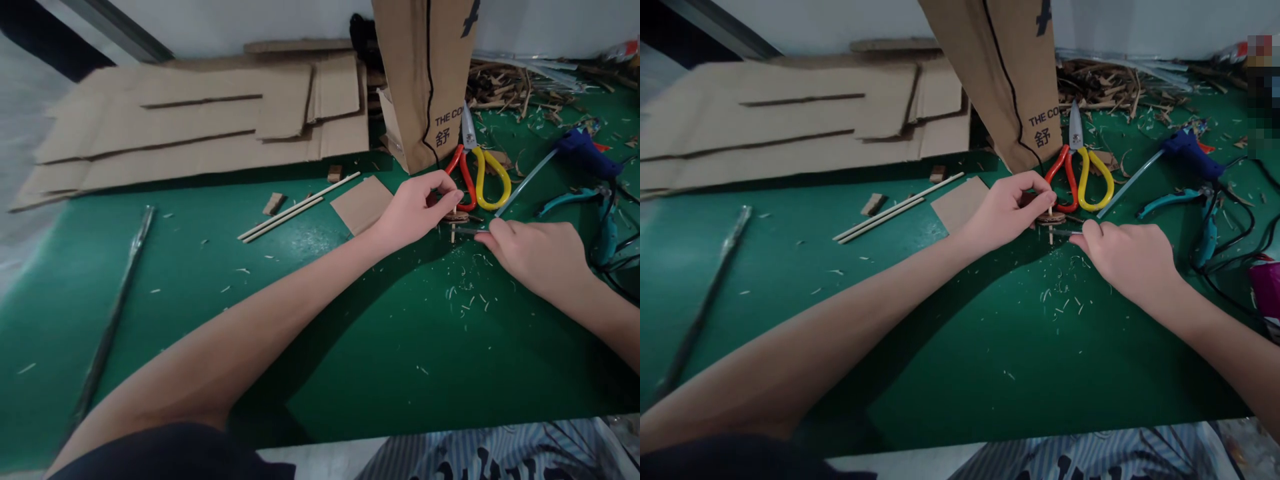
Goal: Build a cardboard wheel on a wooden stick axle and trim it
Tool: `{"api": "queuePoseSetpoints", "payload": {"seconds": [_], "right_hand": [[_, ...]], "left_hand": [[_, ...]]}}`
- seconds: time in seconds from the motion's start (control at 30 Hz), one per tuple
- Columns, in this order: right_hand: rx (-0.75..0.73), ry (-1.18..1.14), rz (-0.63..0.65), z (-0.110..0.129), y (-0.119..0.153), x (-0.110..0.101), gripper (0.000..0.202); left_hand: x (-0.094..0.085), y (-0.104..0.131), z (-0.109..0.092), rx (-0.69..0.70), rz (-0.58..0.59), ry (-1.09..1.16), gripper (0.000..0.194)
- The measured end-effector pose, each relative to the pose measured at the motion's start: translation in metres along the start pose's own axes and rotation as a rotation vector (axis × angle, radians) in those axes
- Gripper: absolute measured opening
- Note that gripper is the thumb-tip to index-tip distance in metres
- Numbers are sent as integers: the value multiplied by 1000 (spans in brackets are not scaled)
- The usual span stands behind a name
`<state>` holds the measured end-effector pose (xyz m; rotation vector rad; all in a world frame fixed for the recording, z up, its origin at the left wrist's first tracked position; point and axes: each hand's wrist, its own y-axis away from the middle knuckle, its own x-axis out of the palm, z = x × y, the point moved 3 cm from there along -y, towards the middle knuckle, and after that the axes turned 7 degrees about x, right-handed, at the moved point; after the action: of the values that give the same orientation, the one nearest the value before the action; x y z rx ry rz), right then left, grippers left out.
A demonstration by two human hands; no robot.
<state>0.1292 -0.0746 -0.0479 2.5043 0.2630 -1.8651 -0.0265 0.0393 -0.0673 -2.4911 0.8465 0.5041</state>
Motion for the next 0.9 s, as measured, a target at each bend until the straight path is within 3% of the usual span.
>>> {"api": "queuePoseSetpoints", "payload": {"seconds": [0.33, 0.53, 0.73, 0.9], "right_hand": [[-48, 12, 72, 3, 5, 2, 51], [56, 19, 26, 1, -3, -3, 55], [-32, 23, 115, 6, 4, -2, 54], [26, 30, 64, 4, 0, -5, 56]], "left_hand": [[1, 1, 1, 5, 14, 4, 16], [1, 0, 2, 15, 0, 43, 14], [1, 0, 2, -3, 6, 39, 15], [0, 0, 0, 6, 10, 29, 15]]}}
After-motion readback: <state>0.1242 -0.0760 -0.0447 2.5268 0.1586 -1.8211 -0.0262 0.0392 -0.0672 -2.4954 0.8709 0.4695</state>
